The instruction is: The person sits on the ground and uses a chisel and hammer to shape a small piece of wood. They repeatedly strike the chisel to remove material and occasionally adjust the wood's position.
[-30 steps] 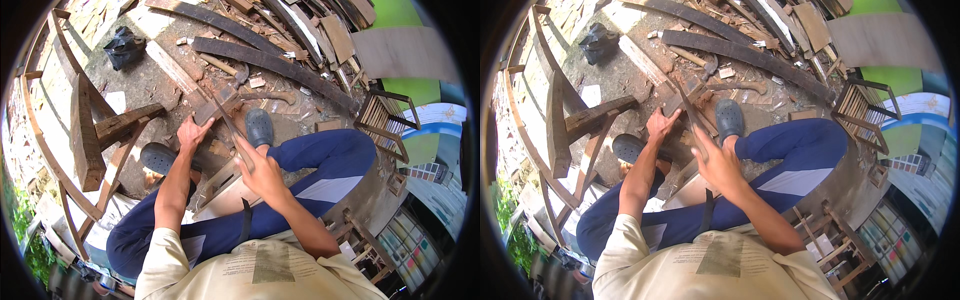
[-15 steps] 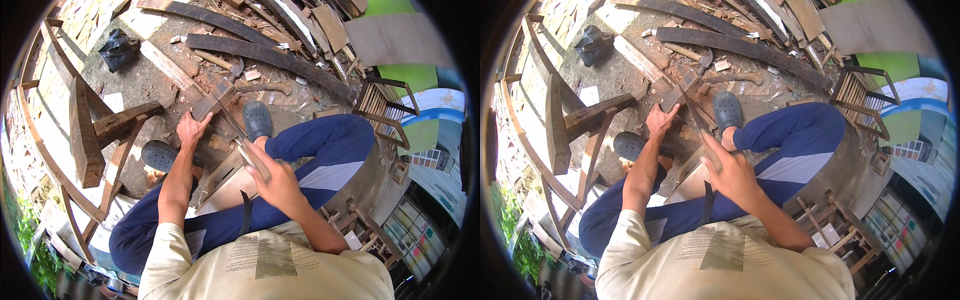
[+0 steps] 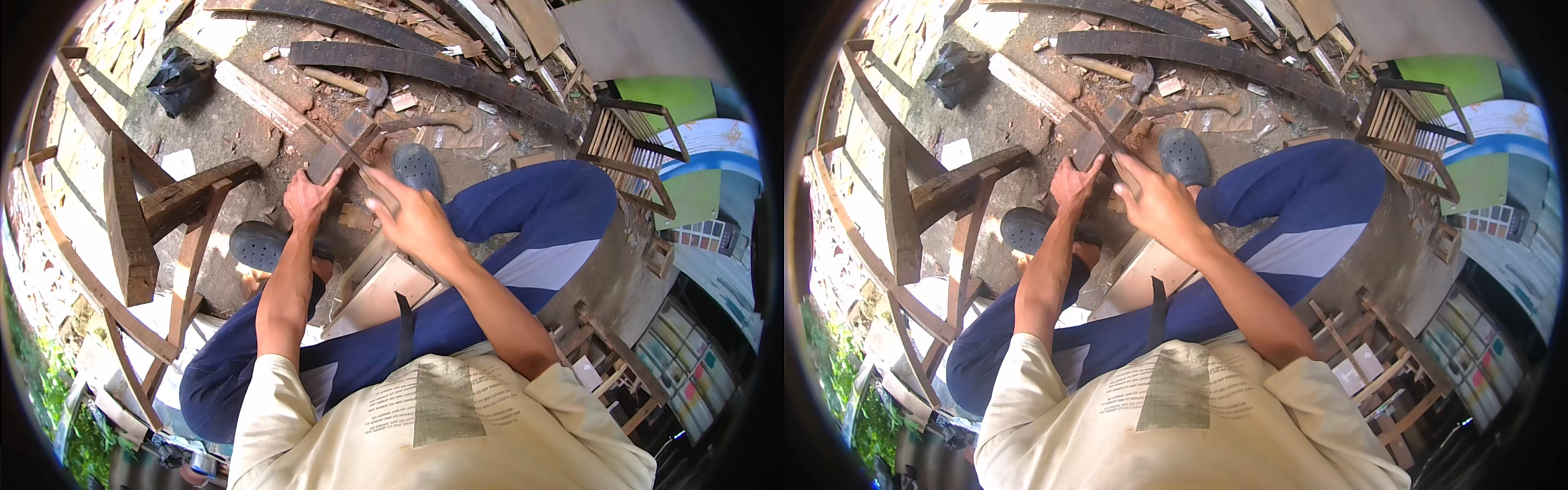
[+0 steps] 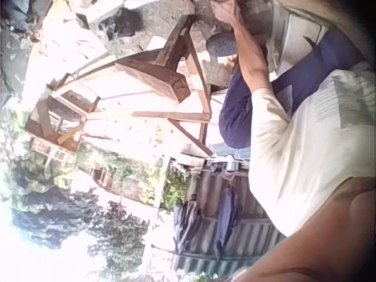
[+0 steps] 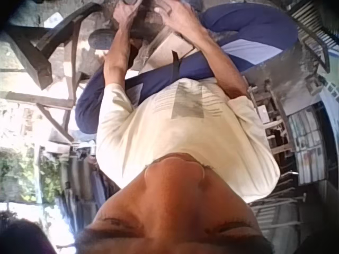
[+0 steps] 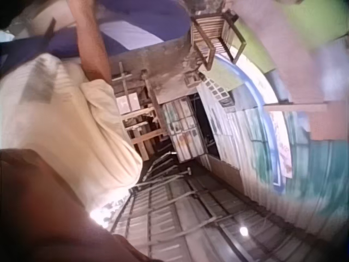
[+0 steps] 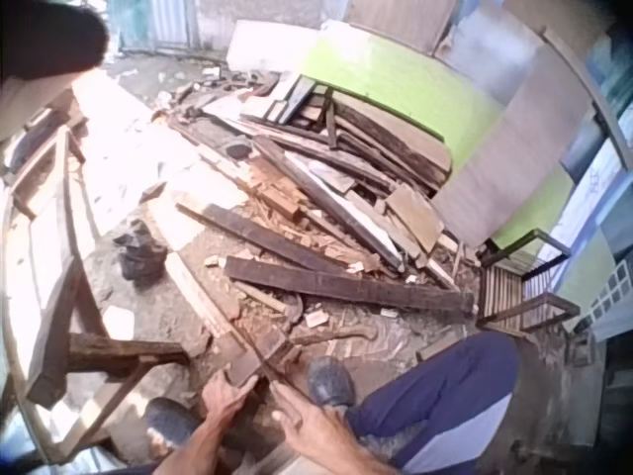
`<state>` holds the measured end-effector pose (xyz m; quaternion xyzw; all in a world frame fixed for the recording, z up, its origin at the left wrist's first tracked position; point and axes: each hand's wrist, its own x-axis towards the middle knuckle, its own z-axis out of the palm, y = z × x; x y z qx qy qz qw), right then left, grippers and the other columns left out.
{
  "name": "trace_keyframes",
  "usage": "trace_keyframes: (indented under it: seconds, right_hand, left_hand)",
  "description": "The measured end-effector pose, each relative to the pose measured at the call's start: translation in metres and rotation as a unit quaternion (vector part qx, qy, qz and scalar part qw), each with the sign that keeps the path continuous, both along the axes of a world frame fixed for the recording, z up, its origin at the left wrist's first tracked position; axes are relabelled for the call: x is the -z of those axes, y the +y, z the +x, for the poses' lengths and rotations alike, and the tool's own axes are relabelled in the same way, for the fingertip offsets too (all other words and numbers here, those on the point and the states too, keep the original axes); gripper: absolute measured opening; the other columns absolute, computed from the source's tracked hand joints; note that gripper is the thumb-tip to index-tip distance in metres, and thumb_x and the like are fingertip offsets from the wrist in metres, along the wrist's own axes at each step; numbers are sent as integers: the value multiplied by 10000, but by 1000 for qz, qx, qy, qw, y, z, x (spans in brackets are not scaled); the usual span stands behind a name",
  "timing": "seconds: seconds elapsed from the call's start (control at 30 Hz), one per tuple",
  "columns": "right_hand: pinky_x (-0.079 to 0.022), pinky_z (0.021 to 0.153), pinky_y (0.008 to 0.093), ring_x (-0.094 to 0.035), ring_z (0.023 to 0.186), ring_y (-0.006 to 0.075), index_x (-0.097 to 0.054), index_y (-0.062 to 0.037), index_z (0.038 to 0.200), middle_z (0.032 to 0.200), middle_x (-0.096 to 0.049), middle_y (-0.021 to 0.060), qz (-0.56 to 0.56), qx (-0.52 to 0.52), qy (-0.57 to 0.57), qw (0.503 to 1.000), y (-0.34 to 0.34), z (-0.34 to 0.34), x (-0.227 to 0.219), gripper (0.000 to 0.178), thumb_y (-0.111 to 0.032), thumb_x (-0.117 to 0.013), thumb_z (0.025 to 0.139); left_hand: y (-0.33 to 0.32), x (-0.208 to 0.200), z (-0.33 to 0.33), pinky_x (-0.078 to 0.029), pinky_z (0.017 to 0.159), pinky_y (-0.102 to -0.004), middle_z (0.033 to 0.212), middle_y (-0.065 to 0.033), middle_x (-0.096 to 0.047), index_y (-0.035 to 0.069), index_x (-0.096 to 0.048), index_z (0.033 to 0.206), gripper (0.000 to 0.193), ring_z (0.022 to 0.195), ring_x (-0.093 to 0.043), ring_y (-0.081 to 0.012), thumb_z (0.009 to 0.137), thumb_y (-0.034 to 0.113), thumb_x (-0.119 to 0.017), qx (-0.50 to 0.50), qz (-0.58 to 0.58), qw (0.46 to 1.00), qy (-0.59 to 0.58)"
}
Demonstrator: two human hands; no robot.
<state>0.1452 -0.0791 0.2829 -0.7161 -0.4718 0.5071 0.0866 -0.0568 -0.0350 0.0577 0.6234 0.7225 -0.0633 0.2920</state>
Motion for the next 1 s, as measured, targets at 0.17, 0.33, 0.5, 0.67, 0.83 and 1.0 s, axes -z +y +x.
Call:
trace_keyframes:
  seconds: [0.17, 0.33, 0.5, 0.67, 0.83, 1.0]
  right_hand:
    - [-599, 870, 501, -735, 969, 456, -534, -148, 1534, 1100, -744, 278, 188, 6, 23, 982, -83, 20, -49, 600, -203, -708, 962]
    - [-582, 926, 425, -718, 1055, 451, -596, -98, 1477, 1137, -726, 307, -43, 24, 26, 998, 9, 3, -13, 500, -178, -682, 991]
    - [-586, 903, 488, -692, 1096, 463, -540, -157, 1531, 1204, -708, 300, 221, 9, 52, 974, -91, 28, -51, 586, -221, -705, 972]
    - [-578, 810, 499, -729, 1005, 457, -597, -125, 1479, 1088, -687, 360, -11, 4, 2, 1000, -4, 5, -12, 504, -207, -688, 991]
    - [-578, 809, 535, -737, 898, 468, -612, -194, 1473, 961, -738, 305, 251, 66, 53, 964, -87, 25, -50, 484, -210, -683, 995]
    - [-590, 802, 516, -725, 905, 450, -602, -101, 1452, 967, -731, 284, 61, 25, 17, 998, -1, 1, 32, 496, -258, -683, 989]
  left_hand:
    - [-7, 3, -7, -548, 958, -516, 1136, -293, -716, -83, -663, 1160, 1030, 1086, -697, -444, 759, 866, -664, -8, 21, 1000, 9]
    - [-3, 5, 0, -554, 947, -517, 1150, -290, -713, -73, -666, 1167, 1017, 1083, -698, -448, 764, 861, -663, -4, 10, 1000, 4]
    - [-3, 5, -6, -553, 940, -529, 1147, -296, -712, -77, -664, 1158, 1012, 1080, -700, -458, 768, 857, -663, -11, 14, 1000, 2]
    - [-1, 3, -4, -548, 948, -534, 1138, -312, -710, -80, -660, 1155, 998, 1093, -694, -469, 774, 842, -672, -8, 10, 1000, 0]
    - [2, 2, -5, -546, 945, -542, 1132, -315, -712, -82, -659, 1152, 991, 1092, -696, -472, 783, 837, -667, -18, -15, 1000, -5]
    - [5, 3, -2, -550, 938, -537, 1149, -311, -712, -66, -666, 1146, 1002, 1087, -698, -476, 785, 869, -633, 0, -8, 1000, -12]
